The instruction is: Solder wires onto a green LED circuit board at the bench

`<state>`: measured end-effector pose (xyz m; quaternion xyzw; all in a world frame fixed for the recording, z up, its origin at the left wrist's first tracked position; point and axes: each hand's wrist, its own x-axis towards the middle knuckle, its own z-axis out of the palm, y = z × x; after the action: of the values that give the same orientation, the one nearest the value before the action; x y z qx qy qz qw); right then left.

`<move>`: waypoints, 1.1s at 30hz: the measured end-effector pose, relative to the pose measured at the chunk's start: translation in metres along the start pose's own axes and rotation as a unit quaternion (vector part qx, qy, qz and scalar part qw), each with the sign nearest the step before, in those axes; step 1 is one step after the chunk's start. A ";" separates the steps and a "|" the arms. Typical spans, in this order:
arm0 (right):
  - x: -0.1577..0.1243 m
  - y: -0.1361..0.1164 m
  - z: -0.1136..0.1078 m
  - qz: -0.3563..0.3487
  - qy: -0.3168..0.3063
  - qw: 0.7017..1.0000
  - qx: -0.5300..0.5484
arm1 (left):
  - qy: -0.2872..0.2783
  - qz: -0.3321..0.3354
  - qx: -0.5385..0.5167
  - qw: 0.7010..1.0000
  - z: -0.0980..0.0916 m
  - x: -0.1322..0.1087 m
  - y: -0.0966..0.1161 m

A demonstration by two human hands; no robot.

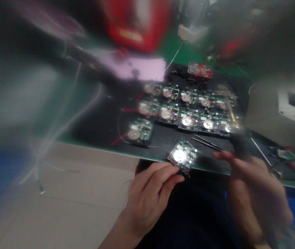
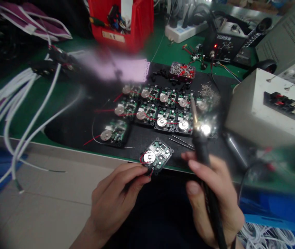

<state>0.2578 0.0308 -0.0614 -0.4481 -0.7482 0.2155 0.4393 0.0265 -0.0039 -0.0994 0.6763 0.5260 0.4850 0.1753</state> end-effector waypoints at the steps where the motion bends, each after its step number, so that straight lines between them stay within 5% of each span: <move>1: 0.001 0.003 0.005 0.004 -0.004 1.000 0.010 | 0.006 -0.001 0.005 1.000 -0.001 0.002 0.002; 9: 0.005 0.009 0.031 -0.028 -0.012 1.000 -0.002 | -0.006 -0.006 -0.026 1.000 -0.002 0.012 0.020; 25: 0.007 0.009 0.034 -0.049 -0.029 0.998 -0.013 | 0.018 -0.065 -0.066 0.996 0.002 0.001 0.017; 33: 0.007 0.011 0.036 -0.051 -0.026 0.998 -0.014 | -0.032 0.017 -0.001 0.999 -0.002 -0.002 0.015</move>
<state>0.2309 0.0449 -0.0848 -0.4095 -0.7841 0.1938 0.4242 0.0332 -0.0121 -0.0889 0.7003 0.5082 0.4661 0.1844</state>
